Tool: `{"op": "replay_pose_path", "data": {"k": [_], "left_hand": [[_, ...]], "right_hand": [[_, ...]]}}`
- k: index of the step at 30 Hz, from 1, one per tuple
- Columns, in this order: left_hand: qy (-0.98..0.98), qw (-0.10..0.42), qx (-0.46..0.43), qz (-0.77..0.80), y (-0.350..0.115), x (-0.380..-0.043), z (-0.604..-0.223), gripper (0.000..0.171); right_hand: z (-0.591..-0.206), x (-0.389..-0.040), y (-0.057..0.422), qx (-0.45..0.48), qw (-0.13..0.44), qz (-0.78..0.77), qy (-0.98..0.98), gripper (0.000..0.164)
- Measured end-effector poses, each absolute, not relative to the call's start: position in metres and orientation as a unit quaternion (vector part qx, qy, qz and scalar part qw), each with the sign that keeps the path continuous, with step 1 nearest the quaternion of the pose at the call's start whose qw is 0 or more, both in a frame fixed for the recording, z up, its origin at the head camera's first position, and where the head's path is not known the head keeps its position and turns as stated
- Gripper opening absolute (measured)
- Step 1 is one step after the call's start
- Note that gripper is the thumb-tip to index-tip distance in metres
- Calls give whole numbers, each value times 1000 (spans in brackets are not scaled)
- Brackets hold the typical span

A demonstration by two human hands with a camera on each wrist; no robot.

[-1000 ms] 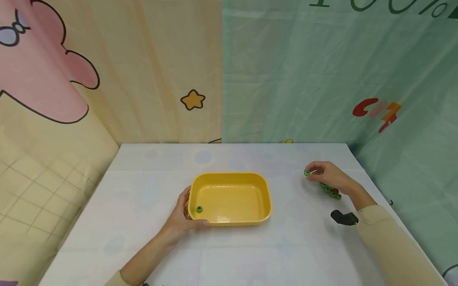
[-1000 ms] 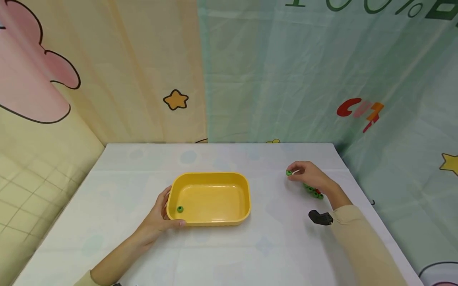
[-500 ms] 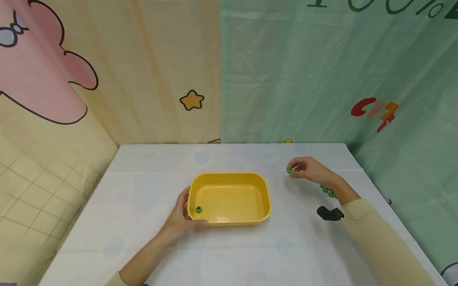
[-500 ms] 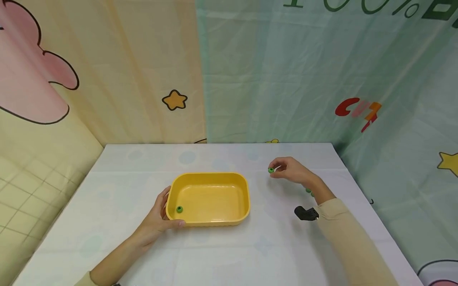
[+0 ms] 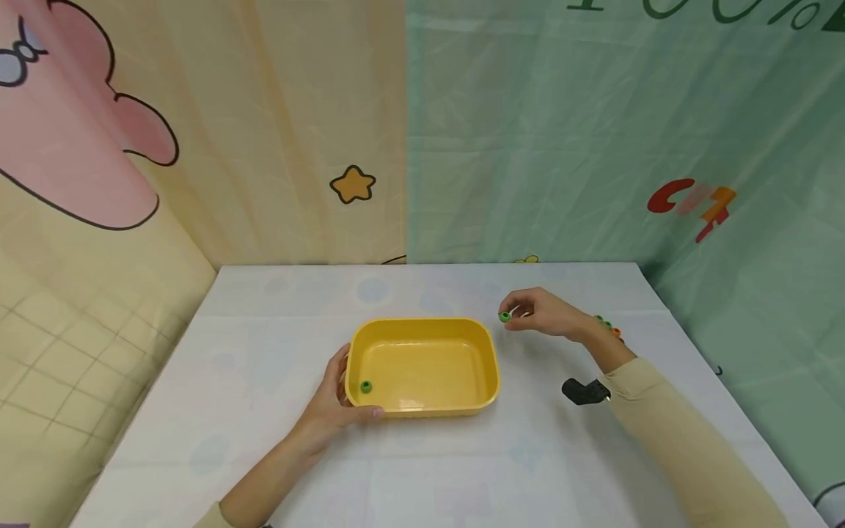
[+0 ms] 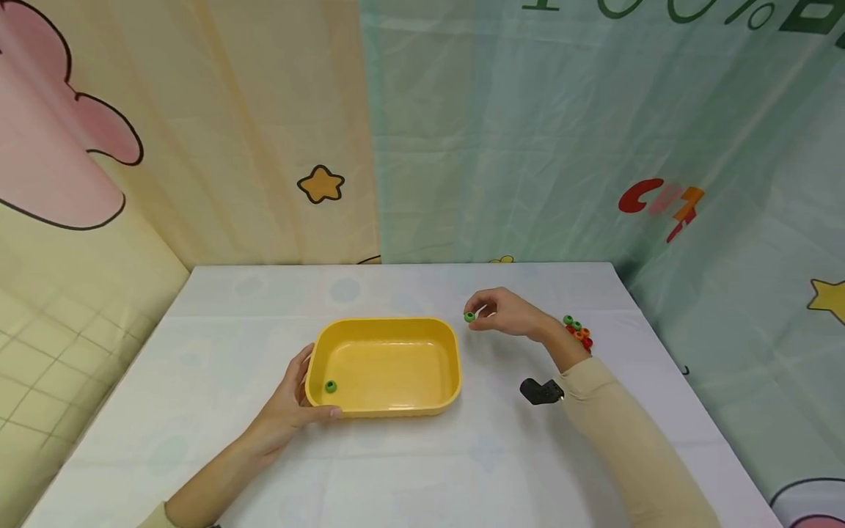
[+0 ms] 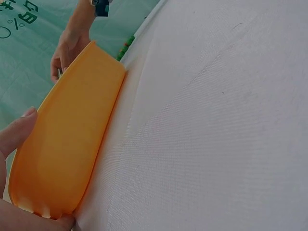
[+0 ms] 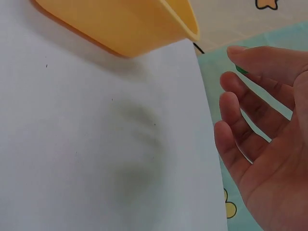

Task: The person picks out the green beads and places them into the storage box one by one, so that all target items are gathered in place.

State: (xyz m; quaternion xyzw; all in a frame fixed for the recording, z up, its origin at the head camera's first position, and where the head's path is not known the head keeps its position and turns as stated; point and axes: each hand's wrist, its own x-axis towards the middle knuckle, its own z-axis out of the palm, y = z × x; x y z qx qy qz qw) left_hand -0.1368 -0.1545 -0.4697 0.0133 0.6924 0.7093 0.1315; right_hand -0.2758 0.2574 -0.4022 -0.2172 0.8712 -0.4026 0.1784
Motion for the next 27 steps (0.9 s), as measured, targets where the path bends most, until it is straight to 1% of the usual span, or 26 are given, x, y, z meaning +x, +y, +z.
{"op": "replay_pose_path", "data": {"k": [8, 15, 23, 27], "left_hand": [[691, 134, 11, 711, -154, -134, -469, 120], [686, 134, 23, 715, -154, -135, -464, 119], [686, 136, 20, 714, -153, -134, -464, 121], [688, 138, 15, 712, -154, -132, -466, 122]], "right_hand": [[-398, -277, 232, -249, 193, -395, 863, 24], [-391, -285, 205, -268, 188, -411, 851, 24], [-389, -290, 173, -300, 218, -423, 827, 19], [-392, -291, 158, -321, 229, -430, 812, 22]]}}
